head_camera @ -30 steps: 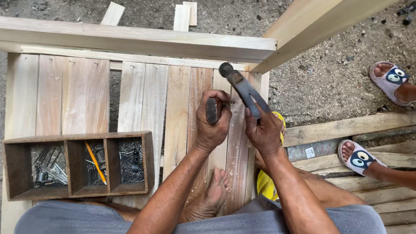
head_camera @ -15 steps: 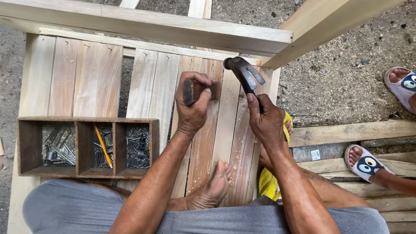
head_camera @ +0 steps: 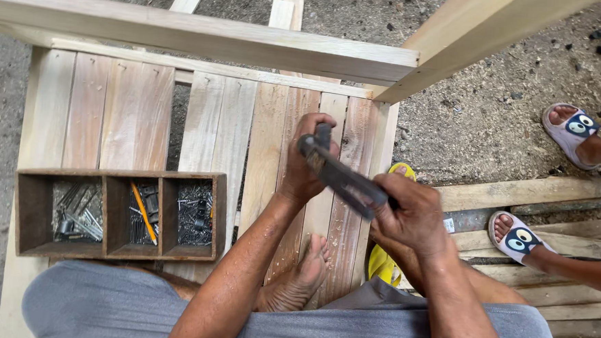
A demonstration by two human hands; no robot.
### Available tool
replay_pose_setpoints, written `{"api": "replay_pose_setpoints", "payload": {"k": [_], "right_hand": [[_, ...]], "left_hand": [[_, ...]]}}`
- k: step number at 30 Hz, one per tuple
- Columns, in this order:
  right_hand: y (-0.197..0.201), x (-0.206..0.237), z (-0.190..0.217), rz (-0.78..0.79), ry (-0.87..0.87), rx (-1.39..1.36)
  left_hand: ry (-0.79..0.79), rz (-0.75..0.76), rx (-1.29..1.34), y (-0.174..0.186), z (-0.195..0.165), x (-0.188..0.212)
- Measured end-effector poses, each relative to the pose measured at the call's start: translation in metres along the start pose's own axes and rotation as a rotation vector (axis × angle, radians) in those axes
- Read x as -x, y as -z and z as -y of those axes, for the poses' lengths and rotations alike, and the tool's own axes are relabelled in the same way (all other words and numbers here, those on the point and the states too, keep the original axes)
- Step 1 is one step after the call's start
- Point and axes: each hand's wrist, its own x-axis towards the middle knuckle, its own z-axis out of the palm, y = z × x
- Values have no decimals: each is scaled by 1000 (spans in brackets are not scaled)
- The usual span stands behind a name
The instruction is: The person sits on a slatted wooden frame, saws a thin wood strip with a hand saw, then hammers nails into the wooden slats using a claw hammer, taking nails from a wooden compartment box holding nails and pencils.
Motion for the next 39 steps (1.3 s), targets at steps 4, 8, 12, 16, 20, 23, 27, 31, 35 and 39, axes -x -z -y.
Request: {"api": "replay_pose_setpoints", "payload": {"k": [4,8,12,16,20,23,27,31,35,39], "right_hand": [[-9,4,5,-12,23,-100],[-11,2,7,-2,37,-63],[-17,-4,13,14,-70,-70],[-19,-4,20,-30,12,-58],[-21,-7,22,25,-170,-17],[-24,-16,16,-13,-78,-80],[-38,-36,-4,-107,-85,9],[-61,-59,-27,-160,-39,-64],[-97,-82,-39,34,-389,105],[-104,-77,-39,41,-486,60]], "left_hand": [[38,22,15,12,2,7],[179,36,26,15,5,7],[69,-16,6,14,4,4],[180,-5,101,18,3,7],[68,-1,20,23,8,5],[29,14,115,25,11,3],[176,-13,59,25,9,5],[110,-32,53,28,5,4],[153,-8,81,31,5,0],[176,13,89,31,7,3]]}}
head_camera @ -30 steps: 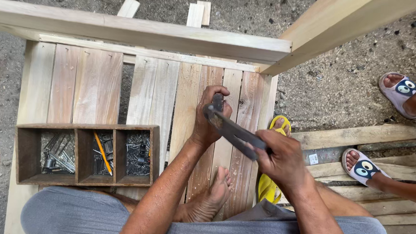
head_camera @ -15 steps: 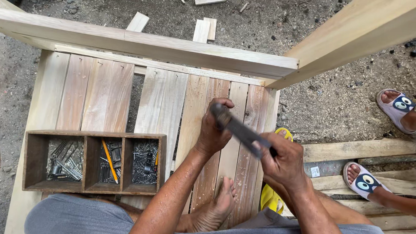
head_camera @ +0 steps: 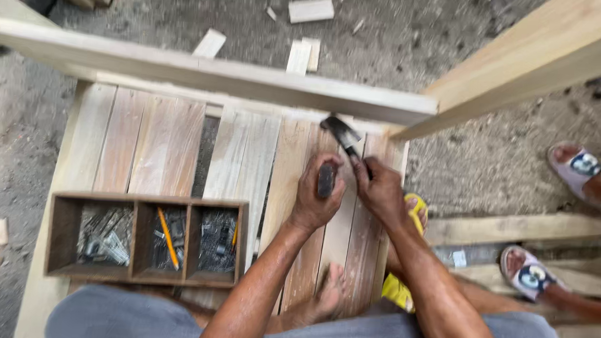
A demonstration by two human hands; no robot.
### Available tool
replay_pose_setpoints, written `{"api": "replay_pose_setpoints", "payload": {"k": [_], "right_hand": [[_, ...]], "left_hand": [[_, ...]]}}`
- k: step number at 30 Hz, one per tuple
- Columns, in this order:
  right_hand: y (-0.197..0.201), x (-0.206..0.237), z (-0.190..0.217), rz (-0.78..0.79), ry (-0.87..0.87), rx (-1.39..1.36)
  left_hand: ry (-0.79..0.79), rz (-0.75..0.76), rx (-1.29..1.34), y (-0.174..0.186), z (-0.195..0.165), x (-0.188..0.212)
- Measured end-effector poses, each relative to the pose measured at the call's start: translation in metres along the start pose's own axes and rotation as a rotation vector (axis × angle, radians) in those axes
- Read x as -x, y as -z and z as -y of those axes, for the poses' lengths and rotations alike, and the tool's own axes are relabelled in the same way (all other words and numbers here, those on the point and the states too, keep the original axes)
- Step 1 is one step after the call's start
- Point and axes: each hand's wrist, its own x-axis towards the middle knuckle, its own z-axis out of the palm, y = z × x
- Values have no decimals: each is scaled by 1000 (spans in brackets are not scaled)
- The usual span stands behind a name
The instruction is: The person sits on a slatted wooden frame, saws a thin wood strip with a hand saw, then hammers nails into the wooden slats using a claw hammer, taking nails from a wooden compartment box holding nails and pencils.
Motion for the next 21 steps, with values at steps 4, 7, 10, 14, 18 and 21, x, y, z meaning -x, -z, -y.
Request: {"api": "replay_pose_setpoints", "payload": {"k": [4,7,10,14,18,21], "right_hand": [[10,17,-10,-284,429,-101],[4,14,-17,-220,426,-187],[-10,1,-23,-131,263,-64],[-17,-6,-24,-49,-18,27],[-8,3,-14,-94,49,-69],[-1,12,0,-133,136,-133]], "left_hand": [[-59,-54,3,-1,1,4],[-42,-42,8,0,1,4],[-122,-49,-48,-1,0,6],[-104,-73,-38,-4,-5,21],[-102,-118,143,3,-7,29],[-115,-265,131,34,-4,25]]}}
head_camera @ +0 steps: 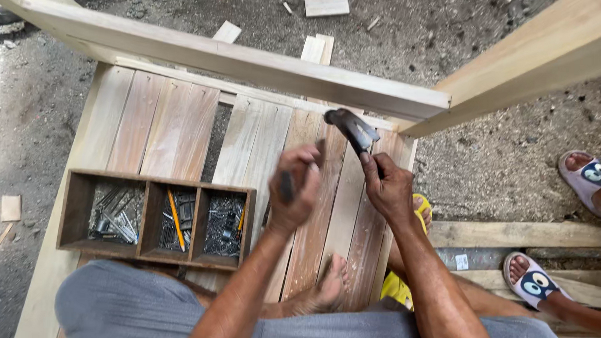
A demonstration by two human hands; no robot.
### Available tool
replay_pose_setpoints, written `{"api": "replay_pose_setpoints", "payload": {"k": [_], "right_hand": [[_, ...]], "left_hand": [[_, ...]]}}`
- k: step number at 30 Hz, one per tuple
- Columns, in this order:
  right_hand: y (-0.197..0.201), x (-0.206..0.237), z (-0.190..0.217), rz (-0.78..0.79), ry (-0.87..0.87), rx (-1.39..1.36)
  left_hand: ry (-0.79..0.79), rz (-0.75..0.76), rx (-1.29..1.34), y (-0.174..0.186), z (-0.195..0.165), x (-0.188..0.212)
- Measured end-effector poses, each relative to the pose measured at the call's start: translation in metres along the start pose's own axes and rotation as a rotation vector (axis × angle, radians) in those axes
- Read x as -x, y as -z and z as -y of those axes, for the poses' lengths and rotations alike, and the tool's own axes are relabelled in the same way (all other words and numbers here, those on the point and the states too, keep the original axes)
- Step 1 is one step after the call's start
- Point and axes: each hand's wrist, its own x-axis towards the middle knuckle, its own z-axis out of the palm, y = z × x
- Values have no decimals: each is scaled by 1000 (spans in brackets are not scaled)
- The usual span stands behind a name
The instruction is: The person sits on a slatted wooden frame, saws a thin wood strip with a hand saw, then hammers nails into the wooden slats using a claw hammer, taking nails from a wooden compartment box holding nails and pencils.
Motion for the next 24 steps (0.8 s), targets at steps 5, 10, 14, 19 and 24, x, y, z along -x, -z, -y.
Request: {"api": "replay_pose_setpoints", "payload": {"k": [5,10,14,19,24], "right_hand": [[15,6,29,-10,128,-147],[40,13,53,1,252,-181],[57,22,61,21,319,-197],[67,31,55,80,520,-139],[63,45,53,176,378,-51]], "left_hand": [[120,126,-39,32,3,-31],[145,220,-141,27,-2,-33],[125,177,-151,24,-1,-28],[202,229,-220,22,4,-30],[-69,228,-264,15,1,-30]]}}
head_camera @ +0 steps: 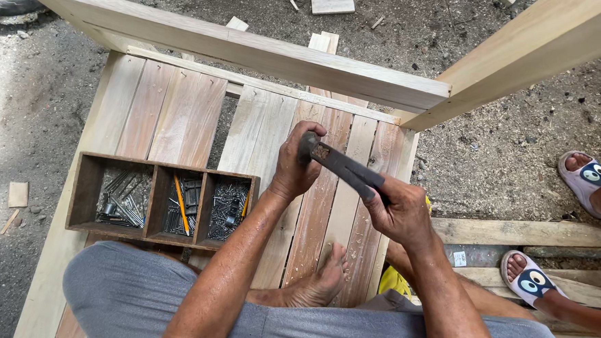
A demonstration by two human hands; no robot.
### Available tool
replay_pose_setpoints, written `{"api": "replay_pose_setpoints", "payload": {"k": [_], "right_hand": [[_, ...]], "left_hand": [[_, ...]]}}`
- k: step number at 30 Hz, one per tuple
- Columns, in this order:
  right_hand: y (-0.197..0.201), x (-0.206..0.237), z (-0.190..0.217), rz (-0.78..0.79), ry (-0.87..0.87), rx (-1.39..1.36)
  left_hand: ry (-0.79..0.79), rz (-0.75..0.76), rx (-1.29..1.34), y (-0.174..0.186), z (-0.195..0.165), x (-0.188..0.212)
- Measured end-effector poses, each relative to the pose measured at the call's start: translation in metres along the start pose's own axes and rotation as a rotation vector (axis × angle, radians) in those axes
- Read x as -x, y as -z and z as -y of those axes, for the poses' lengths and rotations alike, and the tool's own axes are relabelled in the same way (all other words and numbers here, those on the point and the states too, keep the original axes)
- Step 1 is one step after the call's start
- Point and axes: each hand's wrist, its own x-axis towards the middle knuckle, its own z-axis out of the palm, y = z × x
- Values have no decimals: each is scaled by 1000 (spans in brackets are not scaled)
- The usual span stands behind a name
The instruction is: The person sits on a slatted wooden frame, saws a thin wood strip with a hand saw, then hammers nails into the wooden slats using a claw hammer, taking nails from a wooden compartment box holding nails and pencils.
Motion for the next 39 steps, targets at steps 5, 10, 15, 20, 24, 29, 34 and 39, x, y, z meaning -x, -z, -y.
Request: {"api": "replay_pose_setpoints", "payload": {"k": [5,10,15,20,24,29,34,39], "right_hand": [[11,17,11,-85,120,-19],[11,18,18,53,-41,121],[9,20,24,16,77,-39],[13,7,16,86,74,92],[10,2,14,80,31,2],[4,1,17,70,-24,-71],[-5,-14,10,83,11,-59],[-8,-1,5,37,-53,-42]], "left_hand": [[-2,17,-43,-4,-6,6],[-43,25,-64,-8,-4,6],[58,32,13,-12,-6,13],[-137,-13,44,-18,-6,13],[-41,-27,-15,-12,0,11],[78,10,32,0,4,8],[0,-16,36,2,5,-1],[45,-7,5,-4,4,5]]}}
